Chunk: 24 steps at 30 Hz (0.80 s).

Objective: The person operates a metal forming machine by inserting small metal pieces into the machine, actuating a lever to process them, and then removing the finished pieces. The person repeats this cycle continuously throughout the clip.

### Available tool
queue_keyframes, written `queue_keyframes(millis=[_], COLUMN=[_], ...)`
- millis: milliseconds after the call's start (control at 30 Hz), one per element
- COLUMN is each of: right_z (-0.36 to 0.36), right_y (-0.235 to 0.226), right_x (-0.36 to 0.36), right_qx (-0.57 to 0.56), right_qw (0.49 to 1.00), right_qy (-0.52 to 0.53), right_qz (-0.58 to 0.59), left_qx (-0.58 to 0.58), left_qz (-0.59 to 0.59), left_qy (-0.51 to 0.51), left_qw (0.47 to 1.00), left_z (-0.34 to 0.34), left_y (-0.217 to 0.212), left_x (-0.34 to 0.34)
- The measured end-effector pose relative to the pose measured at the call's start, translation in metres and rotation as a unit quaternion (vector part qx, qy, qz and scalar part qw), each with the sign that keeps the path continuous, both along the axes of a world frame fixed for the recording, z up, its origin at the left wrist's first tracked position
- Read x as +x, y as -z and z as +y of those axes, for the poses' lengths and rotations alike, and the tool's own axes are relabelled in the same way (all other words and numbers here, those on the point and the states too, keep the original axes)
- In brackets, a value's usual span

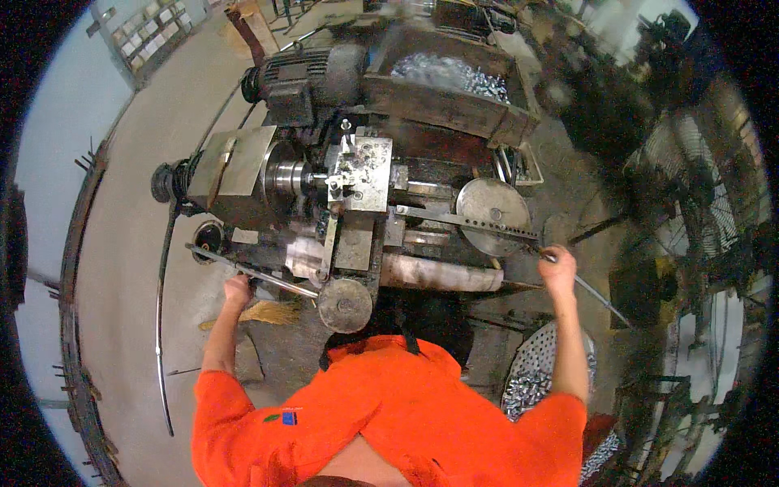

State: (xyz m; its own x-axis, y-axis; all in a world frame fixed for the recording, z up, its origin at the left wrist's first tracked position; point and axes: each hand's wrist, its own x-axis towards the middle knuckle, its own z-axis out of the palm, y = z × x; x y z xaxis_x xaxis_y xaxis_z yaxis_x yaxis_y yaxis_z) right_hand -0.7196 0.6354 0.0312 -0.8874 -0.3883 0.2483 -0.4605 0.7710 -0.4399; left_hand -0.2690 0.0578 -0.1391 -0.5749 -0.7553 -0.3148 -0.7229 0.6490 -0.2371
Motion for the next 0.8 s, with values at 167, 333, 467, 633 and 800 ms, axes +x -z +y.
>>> queue_keyframes(millis=[167, 333, 467, 633, 800], right_z=[0.116, 0.177, 0.187, 0.15, 0.107], right_y=[0.044, 0.085, 0.099, 0.087, 0.089], right_x=[-0.032, -0.044, -0.016, 0.091, 0.164], right_qx=[0.227, 0.329, 0.327, 0.234, -0.027], right_qw=[0.949, 0.915, 0.918, 0.947, 0.95], right_qy=[0.203, 0.232, 0.226, 0.206, 0.206], right_qz=[-0.083, -0.018, 0.004, -0.08, -0.233], left_qx=[0.057, 0.212, 0.278, 0.255, 0.252], left_qz=[0.22, 0.56, 0.608, 0.631, 0.613], left_qy=[-0.125, -0.262, -0.321, -0.333, -0.344], left_qw=[0.966, 0.757, 0.671, 0.653, 0.665], left_z=[0.002, -0.021, 0.001, 0.017, 0.011], left_y=[-0.048, -0.074, -0.112, -0.09, -0.085], left_x=[0.023, 0.048, 0.008, -0.029, -0.024])
